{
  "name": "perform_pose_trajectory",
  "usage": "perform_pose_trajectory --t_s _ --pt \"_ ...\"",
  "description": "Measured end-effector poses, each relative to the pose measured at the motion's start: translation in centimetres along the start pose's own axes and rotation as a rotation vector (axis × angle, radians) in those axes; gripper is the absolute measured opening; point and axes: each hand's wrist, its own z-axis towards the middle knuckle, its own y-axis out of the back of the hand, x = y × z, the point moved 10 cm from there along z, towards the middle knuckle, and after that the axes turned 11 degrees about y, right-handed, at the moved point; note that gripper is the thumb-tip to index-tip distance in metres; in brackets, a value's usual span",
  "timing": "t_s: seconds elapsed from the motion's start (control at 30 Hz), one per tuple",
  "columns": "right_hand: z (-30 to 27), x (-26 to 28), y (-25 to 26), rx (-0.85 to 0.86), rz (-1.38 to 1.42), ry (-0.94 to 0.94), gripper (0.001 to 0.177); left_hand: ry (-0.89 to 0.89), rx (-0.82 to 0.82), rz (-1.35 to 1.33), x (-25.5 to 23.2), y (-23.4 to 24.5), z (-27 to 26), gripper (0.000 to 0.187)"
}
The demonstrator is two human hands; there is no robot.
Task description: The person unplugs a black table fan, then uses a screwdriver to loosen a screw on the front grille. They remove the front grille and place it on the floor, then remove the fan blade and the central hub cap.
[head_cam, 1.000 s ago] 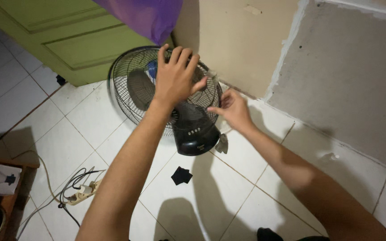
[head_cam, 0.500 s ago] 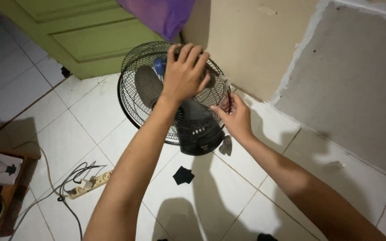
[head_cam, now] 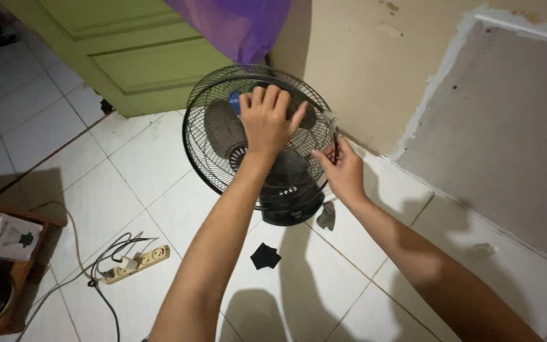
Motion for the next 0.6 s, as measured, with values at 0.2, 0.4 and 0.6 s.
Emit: perform_pose_trajectory --t_s 0.2,0.4,0.6 --pt "1.2 0.4 0.7 -0.054 0.087 0.033 0.047 -0.195 0.027 -0.277 0.1 3.4 -2.9 0.037" --pt "2.2 0.7 -0.3 0.002 -0.038 0.015 0.062 -0.175 0.228 -0.343 3.9 4.5 -4.9 0.045" --pt "2.1 -0.5 -2.4 0.026 -0.223 -0.083 0.065 -0.103 0.232 -0.243 8.2 1.6 -8.6 0.061"
